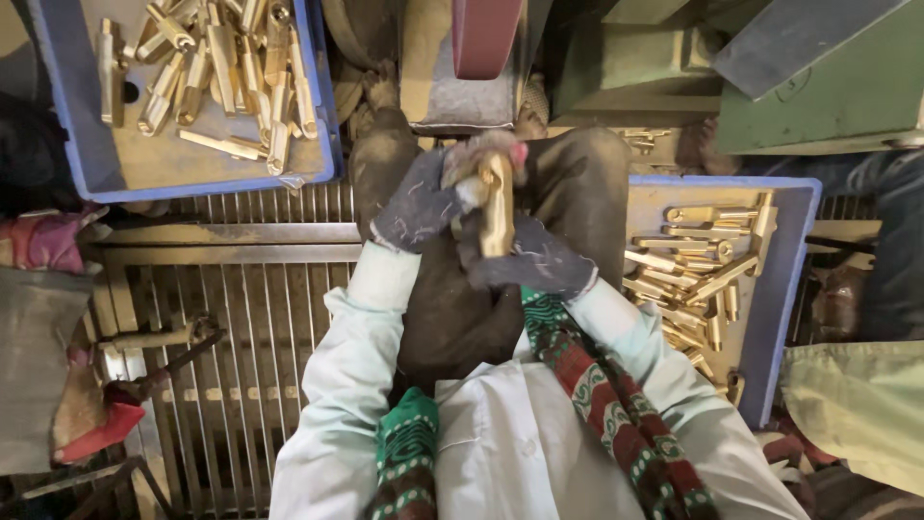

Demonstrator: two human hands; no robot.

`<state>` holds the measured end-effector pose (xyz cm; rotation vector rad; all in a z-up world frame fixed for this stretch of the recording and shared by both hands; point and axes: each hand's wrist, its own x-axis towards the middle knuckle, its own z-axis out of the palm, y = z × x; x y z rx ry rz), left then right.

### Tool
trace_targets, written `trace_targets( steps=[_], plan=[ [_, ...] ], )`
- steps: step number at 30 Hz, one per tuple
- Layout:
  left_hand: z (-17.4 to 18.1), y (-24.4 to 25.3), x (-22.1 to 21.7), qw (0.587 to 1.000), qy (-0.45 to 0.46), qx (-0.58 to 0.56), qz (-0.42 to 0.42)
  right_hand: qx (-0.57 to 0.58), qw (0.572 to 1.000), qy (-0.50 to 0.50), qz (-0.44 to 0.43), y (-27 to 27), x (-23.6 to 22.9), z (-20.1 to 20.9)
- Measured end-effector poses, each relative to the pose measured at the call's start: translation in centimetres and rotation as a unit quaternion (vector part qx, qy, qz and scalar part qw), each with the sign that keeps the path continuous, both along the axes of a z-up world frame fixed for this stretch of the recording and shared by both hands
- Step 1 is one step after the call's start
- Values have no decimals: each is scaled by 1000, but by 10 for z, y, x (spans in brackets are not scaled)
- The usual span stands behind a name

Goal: The person sits on the floor and repeatedly rubs brass-colored metal parts against a rotating belt sander to smooth their surfaces. The person handles the parts one at a time, turning them to contact different sides with the belt, then places them into a blue bin.

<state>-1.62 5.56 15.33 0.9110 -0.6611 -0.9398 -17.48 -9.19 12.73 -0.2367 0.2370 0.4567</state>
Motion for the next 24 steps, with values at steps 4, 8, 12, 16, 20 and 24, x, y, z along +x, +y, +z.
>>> trace_targets(
  steps=[4, 8, 12, 16, 20, 24],
  plan=[
    [-45, -24, 23, 987, -109, 63, 102, -697, 691, -185, -42, -1, 27, -12],
    [-87, -45, 21, 969, 11, 146, 198, -615, 784, -87, -1, -9, 52, 2],
    [-126, -53, 11, 959, 138, 165, 184, -608, 792, -39, 43, -9, 72, 20],
    [-168, -64, 0, 934, 206, 172, 237, -543, 829, 102, 92, -22, 81, 23],
    [-183, -76, 7, 917, -106, 319, 217, -714, 667, -213, 24, -39, 110, 18],
    [-161, -66, 3, 957, 76, 207, 188, -682, 705, -194, 17, -35, 108, 23]
  ],
)
